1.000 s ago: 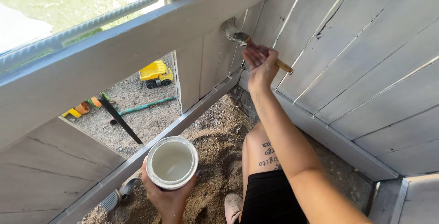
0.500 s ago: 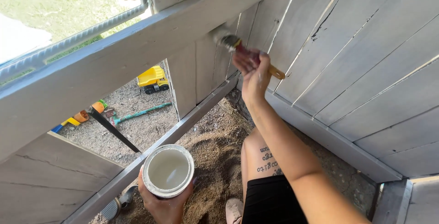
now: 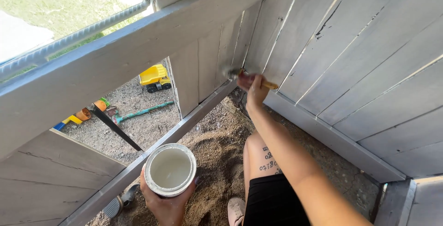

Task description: Painting the interior wooden walls and beams of a small structure with white paint using a brush.

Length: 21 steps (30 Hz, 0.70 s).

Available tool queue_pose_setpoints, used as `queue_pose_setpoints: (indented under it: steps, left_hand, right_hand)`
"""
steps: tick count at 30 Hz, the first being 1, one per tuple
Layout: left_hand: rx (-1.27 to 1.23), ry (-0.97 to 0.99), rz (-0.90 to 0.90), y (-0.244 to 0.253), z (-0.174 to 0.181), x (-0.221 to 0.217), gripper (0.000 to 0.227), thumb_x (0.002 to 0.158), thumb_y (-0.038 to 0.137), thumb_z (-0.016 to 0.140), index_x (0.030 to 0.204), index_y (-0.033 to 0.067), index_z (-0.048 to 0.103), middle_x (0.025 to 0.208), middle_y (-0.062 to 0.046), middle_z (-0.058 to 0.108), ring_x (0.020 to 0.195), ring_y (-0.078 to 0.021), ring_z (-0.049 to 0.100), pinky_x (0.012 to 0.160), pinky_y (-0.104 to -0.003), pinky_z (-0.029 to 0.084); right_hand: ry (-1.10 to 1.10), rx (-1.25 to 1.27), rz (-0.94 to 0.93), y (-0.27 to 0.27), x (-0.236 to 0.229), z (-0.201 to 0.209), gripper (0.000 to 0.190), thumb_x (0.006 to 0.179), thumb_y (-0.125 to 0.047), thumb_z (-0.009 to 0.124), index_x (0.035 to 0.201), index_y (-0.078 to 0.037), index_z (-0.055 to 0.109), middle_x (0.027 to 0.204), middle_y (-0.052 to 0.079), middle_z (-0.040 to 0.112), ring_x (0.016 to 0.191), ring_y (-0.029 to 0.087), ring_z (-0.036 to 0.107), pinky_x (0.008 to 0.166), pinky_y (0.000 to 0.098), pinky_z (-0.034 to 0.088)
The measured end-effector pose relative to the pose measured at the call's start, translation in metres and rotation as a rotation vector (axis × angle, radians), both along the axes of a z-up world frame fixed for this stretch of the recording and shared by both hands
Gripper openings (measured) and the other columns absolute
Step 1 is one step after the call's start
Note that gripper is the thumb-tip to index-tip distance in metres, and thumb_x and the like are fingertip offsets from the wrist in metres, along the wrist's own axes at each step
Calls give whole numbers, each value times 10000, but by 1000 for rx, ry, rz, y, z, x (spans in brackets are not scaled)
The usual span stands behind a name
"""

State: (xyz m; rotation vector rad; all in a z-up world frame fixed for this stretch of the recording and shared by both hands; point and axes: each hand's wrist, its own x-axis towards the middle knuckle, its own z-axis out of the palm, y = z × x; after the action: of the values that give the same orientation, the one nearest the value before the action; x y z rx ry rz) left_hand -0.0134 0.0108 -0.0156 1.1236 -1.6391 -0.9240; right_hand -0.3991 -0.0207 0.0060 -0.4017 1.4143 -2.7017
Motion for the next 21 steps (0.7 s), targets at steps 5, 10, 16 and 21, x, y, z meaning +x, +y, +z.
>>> queue_pose_setpoints:
  steps: [5,10,16,21]
  left_hand:
    - [-19,53,-19,3,9,0,1264,464,57,957,1541,-42,303,1311,-267,619,1136,-383,688,921,-469,622]
    - [-33,37,-15,2,-3,2,1278,474,75,964,1553,-41,289,1335,-269,589,1158,-382,662,961,-474,588]
    - [7,77,-39,-1,0,7,1287,472,69,954,1556,-10,265,1337,-240,586,1162,-365,667,979,-468,593]
    - [29,54,-14,-1,2,8,1304,449,57,963,1555,-16,277,1331,-253,600,1171,-377,665,989,-479,594]
  right_hand:
    - [-214,146,56,1,-5,18,194,1006,-49,471,902,26,617,709,79,668,525,187,699,503,233,626]
    - [-170,-338,168,6,-18,101,201,986,-146,497,1008,26,599,844,164,683,730,233,696,681,303,608]
    - [-127,-58,130,4,13,10,209,1018,-98,461,946,6,629,817,120,716,667,196,715,605,273,641]
    - [-183,130,58,10,-30,5,255,1026,-88,474,893,48,644,776,134,729,602,208,744,554,251,667]
